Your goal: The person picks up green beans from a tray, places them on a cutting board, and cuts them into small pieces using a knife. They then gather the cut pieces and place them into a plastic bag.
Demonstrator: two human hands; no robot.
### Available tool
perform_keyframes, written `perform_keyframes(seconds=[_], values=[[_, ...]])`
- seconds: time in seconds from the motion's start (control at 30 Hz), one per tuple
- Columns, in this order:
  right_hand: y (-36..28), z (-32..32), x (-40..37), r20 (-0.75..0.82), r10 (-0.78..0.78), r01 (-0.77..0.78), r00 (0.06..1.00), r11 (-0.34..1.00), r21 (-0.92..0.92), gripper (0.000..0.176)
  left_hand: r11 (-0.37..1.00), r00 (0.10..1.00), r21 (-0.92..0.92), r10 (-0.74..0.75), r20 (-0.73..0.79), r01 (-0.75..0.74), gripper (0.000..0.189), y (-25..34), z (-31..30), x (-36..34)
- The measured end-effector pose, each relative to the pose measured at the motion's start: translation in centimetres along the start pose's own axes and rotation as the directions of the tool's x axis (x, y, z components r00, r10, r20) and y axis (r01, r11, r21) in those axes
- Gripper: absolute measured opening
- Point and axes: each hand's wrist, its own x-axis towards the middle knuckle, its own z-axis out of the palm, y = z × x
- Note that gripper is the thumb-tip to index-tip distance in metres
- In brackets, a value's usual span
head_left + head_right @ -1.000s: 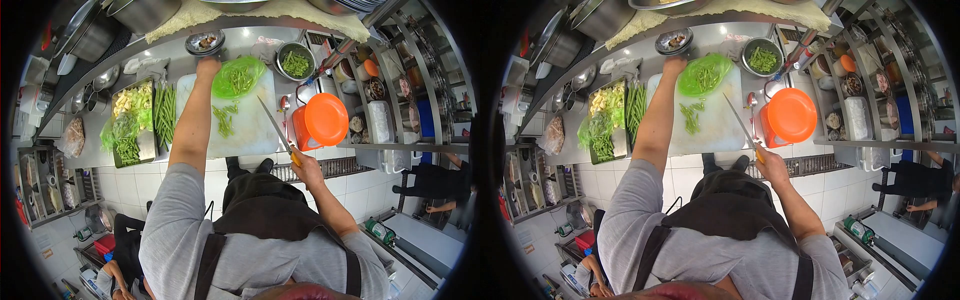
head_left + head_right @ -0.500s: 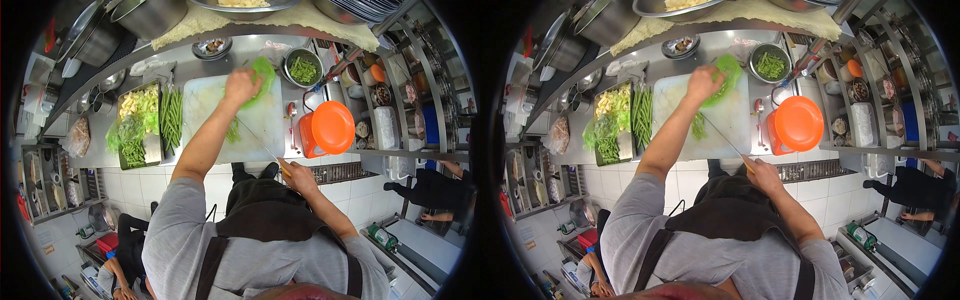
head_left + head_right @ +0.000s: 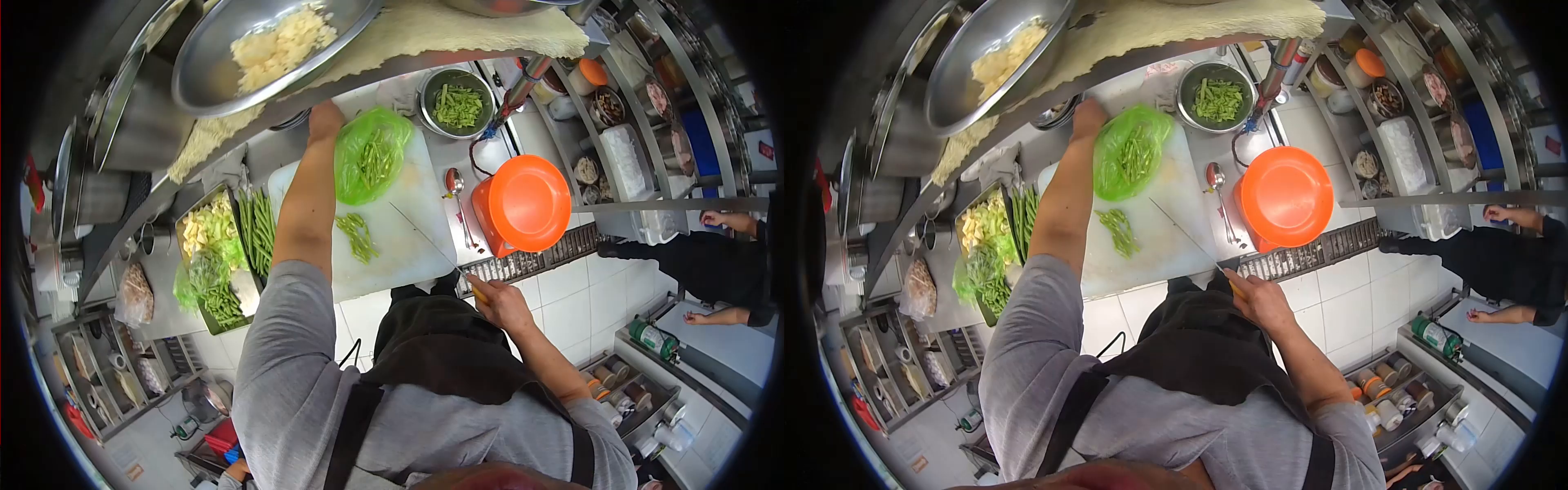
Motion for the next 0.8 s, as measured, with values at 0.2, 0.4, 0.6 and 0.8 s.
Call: perform_keyframes(seconds=[0.2,0.4,0.6,0.8], values=[[0.5,-0.3,1.1,-0.008,0.019,-0.019,1.000,1.000,0.000,0.061,0.999,0.952,-0.036,-0.013,-0.306,0.002,0.030,-2.1,2.5,3.6],[0.4,-0.5,1.1,0.018,0.037,-0.037,0.999,0.999,0.017,0.061,0.995,0.969,0.038,0.096,-0.228,-0.090,0.037,-0.6,1.7,3.2],[0.9,-0.1,1.3,-0.018,0.009,-0.008,1.000,1.000,0.016,0.063,0.965,0.963,-0.163,0.228,0.141,-0.205,0.036,1.9,-1.0,1.6],[1.0,-0.7,1.6,-0.007,-0.016,0.016,1.000,1.000,-0.021,0.063,0.994,0.996,-0.101,0.045,-0.078,-0.053,0.035,3.7,1.3,0.8]])
